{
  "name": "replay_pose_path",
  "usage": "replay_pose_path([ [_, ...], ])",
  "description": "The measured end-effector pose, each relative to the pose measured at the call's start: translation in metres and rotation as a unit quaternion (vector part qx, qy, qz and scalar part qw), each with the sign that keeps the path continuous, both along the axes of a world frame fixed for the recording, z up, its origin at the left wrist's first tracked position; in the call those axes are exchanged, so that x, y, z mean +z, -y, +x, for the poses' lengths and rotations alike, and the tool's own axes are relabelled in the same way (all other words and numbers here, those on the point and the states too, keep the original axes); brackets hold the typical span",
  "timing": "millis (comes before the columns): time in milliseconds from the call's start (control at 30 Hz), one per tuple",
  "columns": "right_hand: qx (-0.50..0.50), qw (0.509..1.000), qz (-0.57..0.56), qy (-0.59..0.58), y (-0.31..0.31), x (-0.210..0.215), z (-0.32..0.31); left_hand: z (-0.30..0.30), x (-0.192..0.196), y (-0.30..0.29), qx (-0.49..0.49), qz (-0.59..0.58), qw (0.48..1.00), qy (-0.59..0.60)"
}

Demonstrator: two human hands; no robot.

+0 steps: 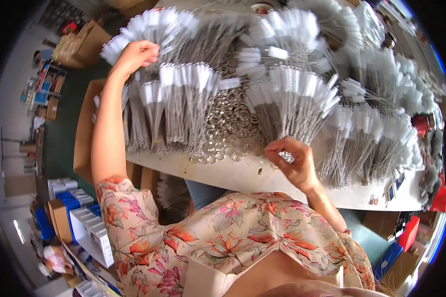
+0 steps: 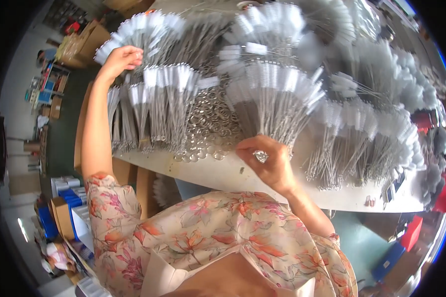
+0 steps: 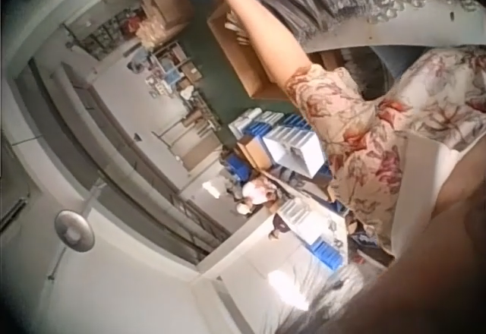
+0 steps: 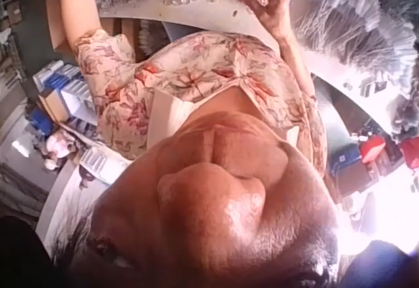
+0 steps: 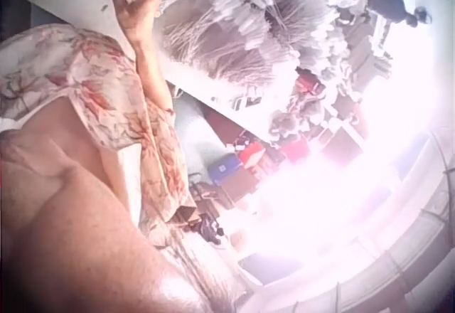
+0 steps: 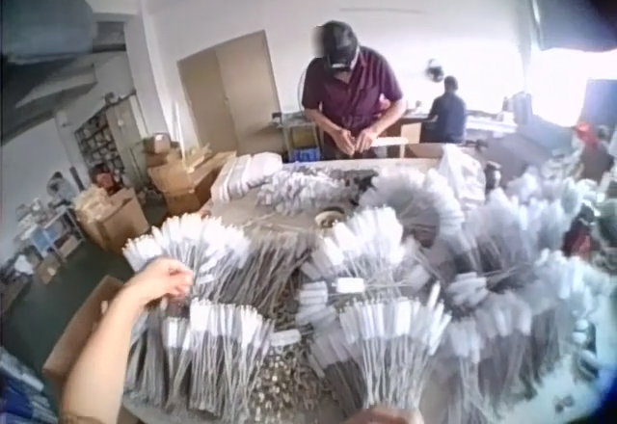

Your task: The person is assembling bottle brushes by attaching metal rings to wire handles and organizing them into sets.

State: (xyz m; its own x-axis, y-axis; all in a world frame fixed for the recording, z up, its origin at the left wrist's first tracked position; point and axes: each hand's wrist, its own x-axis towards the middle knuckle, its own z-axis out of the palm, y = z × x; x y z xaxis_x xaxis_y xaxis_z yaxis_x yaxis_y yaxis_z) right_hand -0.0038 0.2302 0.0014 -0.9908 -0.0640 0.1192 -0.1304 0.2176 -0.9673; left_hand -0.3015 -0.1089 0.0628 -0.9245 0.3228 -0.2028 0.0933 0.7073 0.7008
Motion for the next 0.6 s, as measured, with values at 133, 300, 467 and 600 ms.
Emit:
replay_pose_path([
  [133,-0.122,0.991,0.043,-0.023,-0.050,0.011,-0.005,-0.078,-0.047,-0.012,0.031,-0.434,0.878,-0.201],
  [300,-0.207,0.964,0.159,-0.046,-0.118,0.032,-0.031,-0.089,-0.071,-0.014,0.072,-0.405,0.885,-0.219],
  [467,-0.172,0.951,0.238,-0.099,-0.155,0.044,-0.117,-0.079,-0.064,0.016,0.109,-0.327,0.906,-0.247],
  [600,-0.136,0.950,0.270,-0.084,-0.158,0.030,-0.190,-0.063,-0.057,-0.013,0.111,-0.380,0.856,-0.332],
])
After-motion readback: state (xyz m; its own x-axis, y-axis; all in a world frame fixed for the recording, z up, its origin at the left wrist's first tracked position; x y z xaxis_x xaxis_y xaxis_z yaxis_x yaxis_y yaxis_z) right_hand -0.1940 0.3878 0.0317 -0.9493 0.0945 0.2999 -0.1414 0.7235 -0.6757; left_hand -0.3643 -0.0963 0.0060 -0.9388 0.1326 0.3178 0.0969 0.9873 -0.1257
